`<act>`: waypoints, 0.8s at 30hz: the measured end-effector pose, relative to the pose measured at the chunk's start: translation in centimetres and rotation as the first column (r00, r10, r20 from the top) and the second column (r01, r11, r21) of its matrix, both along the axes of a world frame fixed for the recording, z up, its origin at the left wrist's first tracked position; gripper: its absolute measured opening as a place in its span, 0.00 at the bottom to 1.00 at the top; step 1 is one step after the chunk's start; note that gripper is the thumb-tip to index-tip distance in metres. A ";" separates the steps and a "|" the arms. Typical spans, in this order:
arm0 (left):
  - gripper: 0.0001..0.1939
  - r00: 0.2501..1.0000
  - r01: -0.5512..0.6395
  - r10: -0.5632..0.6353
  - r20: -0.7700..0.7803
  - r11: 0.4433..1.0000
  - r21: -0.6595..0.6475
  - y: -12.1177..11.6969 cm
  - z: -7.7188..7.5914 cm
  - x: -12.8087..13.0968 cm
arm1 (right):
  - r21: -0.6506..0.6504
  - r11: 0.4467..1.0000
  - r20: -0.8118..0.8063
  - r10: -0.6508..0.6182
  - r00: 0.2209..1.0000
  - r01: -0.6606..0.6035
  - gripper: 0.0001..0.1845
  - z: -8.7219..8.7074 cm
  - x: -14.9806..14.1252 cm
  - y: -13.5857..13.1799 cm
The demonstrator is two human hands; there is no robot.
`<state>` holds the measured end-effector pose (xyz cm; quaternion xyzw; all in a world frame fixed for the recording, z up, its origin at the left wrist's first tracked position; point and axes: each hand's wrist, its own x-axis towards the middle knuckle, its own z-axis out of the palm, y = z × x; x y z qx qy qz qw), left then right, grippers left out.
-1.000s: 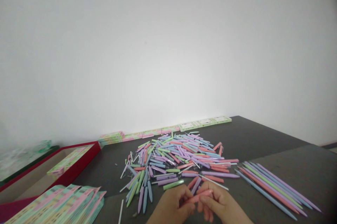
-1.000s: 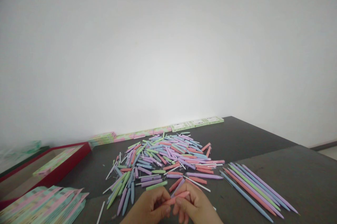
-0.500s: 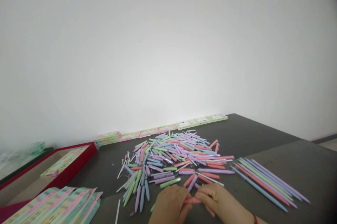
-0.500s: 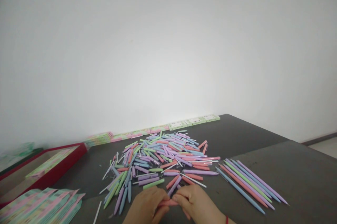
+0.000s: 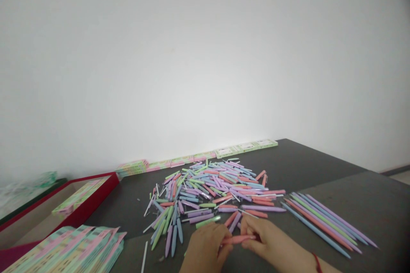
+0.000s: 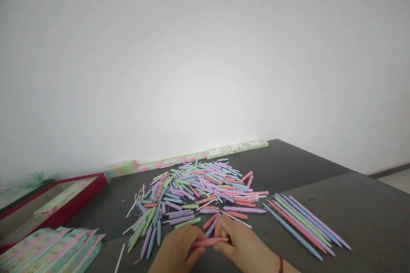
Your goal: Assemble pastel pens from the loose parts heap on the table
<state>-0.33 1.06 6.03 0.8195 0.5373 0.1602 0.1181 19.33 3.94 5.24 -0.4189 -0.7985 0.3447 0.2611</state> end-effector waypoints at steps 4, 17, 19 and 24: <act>0.07 1.000 0.004 -0.004 0.006 1.000 0.006 0.1 0.1 -0.1 | -0.056 0.997 0.005 0.045 0.999 -0.045 0.16 0.3 0.0 -0.1; 0.08 1.000 0.025 -0.026 0.012 0.996 0.082 0.1 -0.2 -0.3 | 0.032 0.999 -0.009 0.022 1.000 -0.021 0.03 -0.3 0.0 0.2; 0.07 1.000 0.020 -0.020 -0.002 0.996 0.081 0.2 -0.3 -0.3 | 0.028 1.000 -0.005 0.008 1.000 -0.008 0.03 -0.5 -0.1 0.2; 0.08 0.999 0.033 -0.032 -0.018 0.998 0.060 0.3 -0.2 -0.3 | -0.071 0.995 0.028 0.073 0.997 -0.071 0.15 -0.5 -0.3 -0.2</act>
